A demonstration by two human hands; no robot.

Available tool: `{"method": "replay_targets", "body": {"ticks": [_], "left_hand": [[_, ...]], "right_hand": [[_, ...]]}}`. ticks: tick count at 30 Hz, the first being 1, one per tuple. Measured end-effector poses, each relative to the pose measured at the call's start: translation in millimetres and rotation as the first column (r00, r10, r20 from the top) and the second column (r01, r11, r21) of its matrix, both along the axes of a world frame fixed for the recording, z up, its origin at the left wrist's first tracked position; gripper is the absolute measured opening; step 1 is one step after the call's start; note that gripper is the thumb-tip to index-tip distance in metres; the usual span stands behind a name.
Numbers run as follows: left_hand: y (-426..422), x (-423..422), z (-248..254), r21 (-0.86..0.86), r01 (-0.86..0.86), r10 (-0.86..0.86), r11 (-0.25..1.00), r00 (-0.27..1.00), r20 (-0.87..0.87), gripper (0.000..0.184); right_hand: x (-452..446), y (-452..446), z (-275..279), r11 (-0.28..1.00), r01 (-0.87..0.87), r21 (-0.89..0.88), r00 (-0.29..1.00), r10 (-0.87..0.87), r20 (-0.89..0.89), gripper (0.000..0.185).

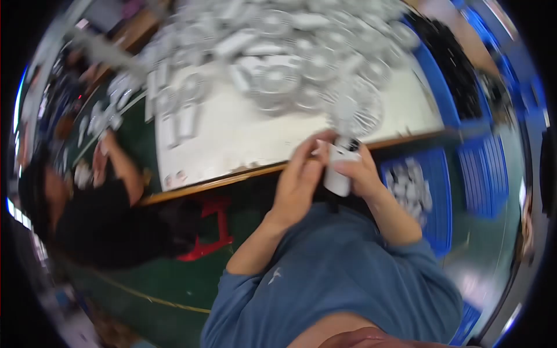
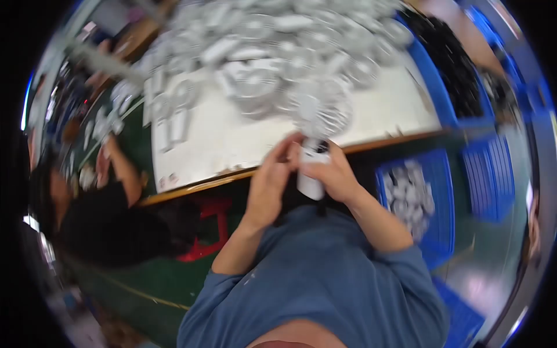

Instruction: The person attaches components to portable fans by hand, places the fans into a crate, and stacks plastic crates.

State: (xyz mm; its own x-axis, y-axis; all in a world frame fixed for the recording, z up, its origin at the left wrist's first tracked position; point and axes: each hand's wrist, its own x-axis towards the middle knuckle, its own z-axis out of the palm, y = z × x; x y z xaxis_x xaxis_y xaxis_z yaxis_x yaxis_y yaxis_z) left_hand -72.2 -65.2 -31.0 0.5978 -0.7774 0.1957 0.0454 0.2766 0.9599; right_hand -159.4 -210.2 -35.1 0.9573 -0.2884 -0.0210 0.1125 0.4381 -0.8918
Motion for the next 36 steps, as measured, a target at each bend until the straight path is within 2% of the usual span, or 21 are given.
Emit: {"method": "replay_targets", "body": {"ticks": [1, 2, 7, 11, 14, 16, 17, 19, 22, 28, 32, 35, 36], "left_hand": [[-3, -9, -8, 0.001, 0.007, -0.007, 1.000, 0.997, -0.072, 0.060], [-1, -18, -12, 0.006, -0.005, 0.006, 1.000, 0.991, -0.133, 0.058], [-10, -30, -16, 0.075, 0.002, 0.013, 0.997, 0.980, -0.199, 0.061], [-19, -34, -17, 0.099, 0.030, -0.006, 0.995, 0.973, -0.230, 0.063], [-25, -36, -19, 0.112, 0.064, -0.033, 0.992, 0.966, -0.258, 0.063], [-27, -36, -24, 0.073, 0.114, -0.088, 0.991, 0.952, -0.294, 0.062], [-29, -36, -26, 0.078, 0.125, -0.097, 0.989, 0.952, -0.292, 0.062], [-33, -39, -30, 0.088, 0.166, -0.117, 0.982, 0.907, -0.405, 0.064], [-39, -41, -34, 0.091, 0.187, -0.125, 0.978, 0.879, -0.460, 0.064], [-49, -43, -39, 0.083, 0.211, -0.150, 0.974, 0.873, -0.464, 0.062], [-48, -44, -41, 0.104, 0.213, -0.137, 0.971, 0.860, -0.492, 0.062], [-49, -46, -45, 0.087, 0.205, -0.136, 0.975, 0.855, -0.500, 0.062], [-51, -46, -45, 0.072, 0.221, -0.156, 0.973, 0.850, -0.503, 0.063]], "right_hand": [[7, -9, -10, 0.991, -0.124, 0.052, 0.980, 0.114, 0.160, 0.058], [5, -13, -7, 0.981, -0.154, 0.116, 0.975, 0.132, 0.177, 0.059], [-5, -22, -10, 0.950, -0.152, 0.271, 0.982, 0.114, 0.151, 0.060], [-11, -32, -13, 0.946, -0.136, 0.294, 0.987, 0.103, 0.126, 0.060], [-15, -36, -16, 0.949, -0.119, 0.291, 0.989, 0.089, 0.116, 0.067], [-18, -38, -18, 0.977, -0.059, 0.207, 0.995, 0.040, 0.093, 0.053], [-20, -38, -18, 0.976, -0.049, 0.211, 0.995, 0.029, 0.095, 0.053], [-24, -37, -19, 0.999, 0.042, 0.026, 0.999, -0.042, 0.004, 0.048], [-31, -41, -16, 1.000, 0.022, 0.004, 0.996, -0.021, -0.088, 0.052], [-38, -45, -17, 1.000, 0.025, -0.012, 0.993, -0.026, -0.112, 0.053], [-41, -54, -21, 0.999, 0.001, -0.045, 0.996, -0.005, -0.091, 0.057], [-47, -63, -26, 1.000, -0.019, 0.016, 0.999, 0.019, -0.044, 0.060], [-50, -67, -27, 0.996, -0.063, -0.069, 0.996, 0.059, -0.062, 0.060]]}}
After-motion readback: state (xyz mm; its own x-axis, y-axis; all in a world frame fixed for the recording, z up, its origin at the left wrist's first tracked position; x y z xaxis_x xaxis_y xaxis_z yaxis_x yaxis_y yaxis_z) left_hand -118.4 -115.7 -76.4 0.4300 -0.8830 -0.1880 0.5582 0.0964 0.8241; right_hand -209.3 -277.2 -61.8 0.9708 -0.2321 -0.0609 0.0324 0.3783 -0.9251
